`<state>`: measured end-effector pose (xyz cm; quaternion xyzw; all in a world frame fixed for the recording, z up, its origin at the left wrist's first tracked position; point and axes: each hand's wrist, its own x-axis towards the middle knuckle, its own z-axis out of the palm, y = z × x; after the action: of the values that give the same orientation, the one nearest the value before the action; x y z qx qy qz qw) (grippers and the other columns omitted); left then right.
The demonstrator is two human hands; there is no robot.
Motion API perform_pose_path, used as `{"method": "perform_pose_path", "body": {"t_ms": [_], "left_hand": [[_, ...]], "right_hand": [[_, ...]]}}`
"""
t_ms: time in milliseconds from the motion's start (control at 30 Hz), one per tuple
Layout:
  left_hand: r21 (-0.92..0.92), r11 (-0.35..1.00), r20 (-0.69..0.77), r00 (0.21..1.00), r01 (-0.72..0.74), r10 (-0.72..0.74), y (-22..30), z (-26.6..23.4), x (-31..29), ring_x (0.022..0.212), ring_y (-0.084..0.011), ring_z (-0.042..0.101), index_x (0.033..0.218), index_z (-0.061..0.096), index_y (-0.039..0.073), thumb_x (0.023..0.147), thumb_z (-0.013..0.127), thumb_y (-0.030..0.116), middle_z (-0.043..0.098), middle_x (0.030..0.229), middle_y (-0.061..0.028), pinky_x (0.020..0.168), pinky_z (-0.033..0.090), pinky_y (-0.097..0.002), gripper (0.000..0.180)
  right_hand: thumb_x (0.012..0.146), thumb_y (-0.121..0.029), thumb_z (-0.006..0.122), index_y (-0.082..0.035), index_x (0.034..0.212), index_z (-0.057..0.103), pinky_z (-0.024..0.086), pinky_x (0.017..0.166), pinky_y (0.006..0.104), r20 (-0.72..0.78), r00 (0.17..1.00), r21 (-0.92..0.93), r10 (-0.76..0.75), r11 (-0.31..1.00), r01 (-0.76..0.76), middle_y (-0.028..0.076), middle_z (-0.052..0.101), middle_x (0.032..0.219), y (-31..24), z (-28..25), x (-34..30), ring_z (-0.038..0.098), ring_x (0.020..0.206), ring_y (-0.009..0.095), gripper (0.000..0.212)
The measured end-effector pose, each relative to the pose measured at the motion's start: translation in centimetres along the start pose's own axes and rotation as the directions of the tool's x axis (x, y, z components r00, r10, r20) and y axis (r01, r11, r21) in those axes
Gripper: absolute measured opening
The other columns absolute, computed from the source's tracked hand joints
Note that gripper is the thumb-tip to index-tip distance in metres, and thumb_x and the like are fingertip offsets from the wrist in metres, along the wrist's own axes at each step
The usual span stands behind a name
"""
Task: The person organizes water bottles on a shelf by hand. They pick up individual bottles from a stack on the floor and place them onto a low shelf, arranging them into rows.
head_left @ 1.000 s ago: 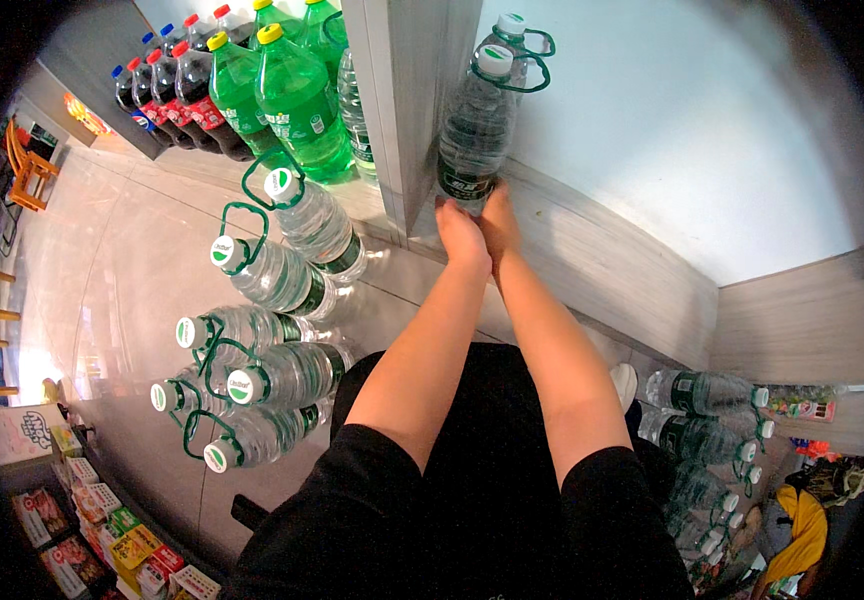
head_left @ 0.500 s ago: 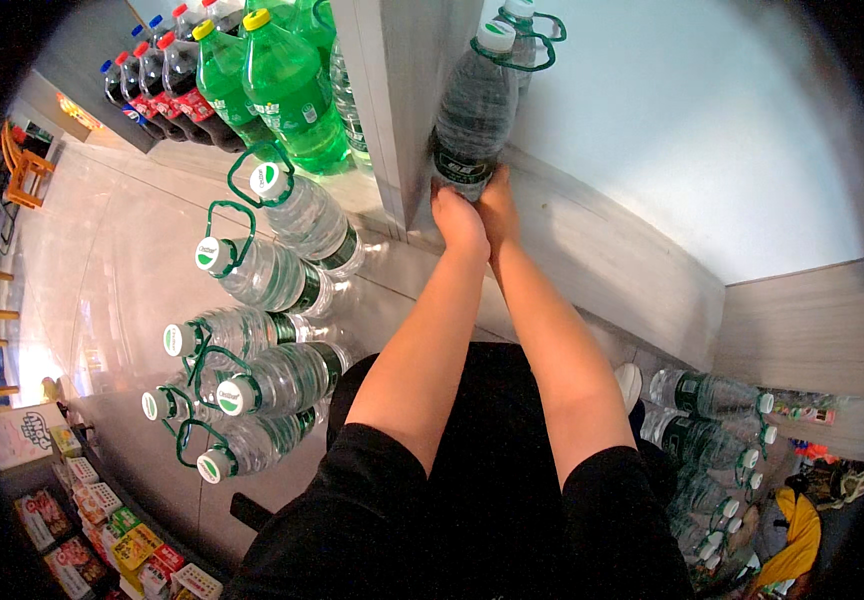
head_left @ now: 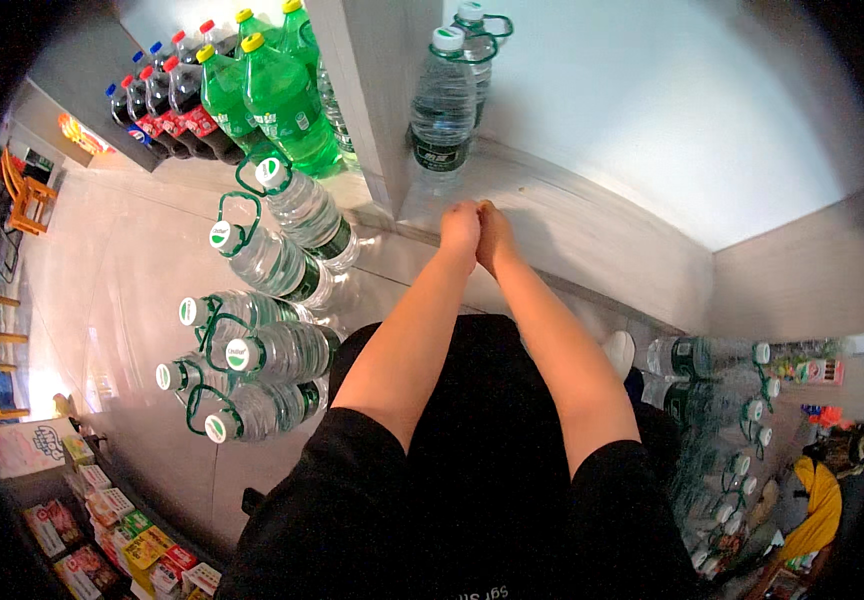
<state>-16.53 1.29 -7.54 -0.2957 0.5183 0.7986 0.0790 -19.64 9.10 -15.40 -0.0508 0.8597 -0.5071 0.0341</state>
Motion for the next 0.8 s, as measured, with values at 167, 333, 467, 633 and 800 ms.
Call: {"method": "perform_pose_path", "body": {"t_ms": [167,333,467,633,800], "left_hand": [[0.44,0.874,0.239,0.965,-0.205,0.106,-2.9,1.1,-4.2,0.094,-0.0261,0.058,0.111,0.052,-0.005,0.085,0.049,0.026,0.06,0.101,-0.0178,0.084,0.044,-0.0354,0.04],[0.853,0.125,0.52,0.844,-0.506,-0.132,-5.5,-0.1,-6.8,0.099,-0.0315,0.058,0.113,0.056,0.003,0.082,0.051,0.032,0.061,0.109,-0.0179,0.085,0.045,-0.0382,0.042],[0.741,-0.299,0.401,0.753,-0.602,-0.522,-6.2,0.0,-8.5,0.099,-0.0308,0.059,0.103,0.063,0.007,0.081,0.049,0.027,0.063,0.106,-0.0147,0.084,0.046,-0.0425,0.033],[0.771,-0.253,0.524,0.808,-0.585,-0.27,-9.3,-1.3,-7.9,0.1,-0.033,0.058,0.111,0.059,0.009,0.081,0.051,0.03,0.061,0.109,-0.0154,0.084,0.046,-0.0427,0.037],[0.752,-0.249,0.565,0.791,-0.61,-0.234,-8.1,-0.6,-10.2,0.101,-0.0327,0.057,0.112,0.059,0.01,0.082,0.05,0.031,0.06,0.112,-0.0152,0.085,0.046,-0.0439,0.038]], "right_hand": [[0.077,-0.021,0.063,0.0,0.092,0.053,0.046,0.072,0.0429,0.159,0.986,-0.323,-0.041,0.942,0.091,0.022,0.062,0.088,-2.2,-7.5,-6.2,0.058,0.083,0.039,0.027],[0.078,-0.023,0.061,0.0,0.095,0.06,0.047,0.075,0.0416,0.363,0.918,-0.444,0.158,0.896,0.021,0.02,0.063,0.091,-2.1,-13.0,-11.9,0.06,0.087,0.037,0.029],[0.077,-0.026,0.063,-0.002,0.102,0.062,0.047,0.08,0.0405,0.483,0.831,-0.597,0.277,0.798,0.082,0.02,0.064,0.096,0.5,-14.4,-15.9,0.06,0.092,0.034,0.035],[0.077,-0.027,0.063,-0.004,0.105,0.063,0.047,0.083,0.0401,0.509,0.757,-0.673,0.409,0.738,0.054,0.02,0.062,0.104,2.6,-12.6,-16.9,0.059,0.098,0.035,0.037],[0.079,-0.025,0.06,-0.004,0.106,0.063,0.046,0.085,0.0419,0.41,0.879,-0.596,0.243,0.801,0.056,0.019,0.06,0.111,1.1,-10.4,-17.4,0.058,0.1,0.035,0.034]]}}
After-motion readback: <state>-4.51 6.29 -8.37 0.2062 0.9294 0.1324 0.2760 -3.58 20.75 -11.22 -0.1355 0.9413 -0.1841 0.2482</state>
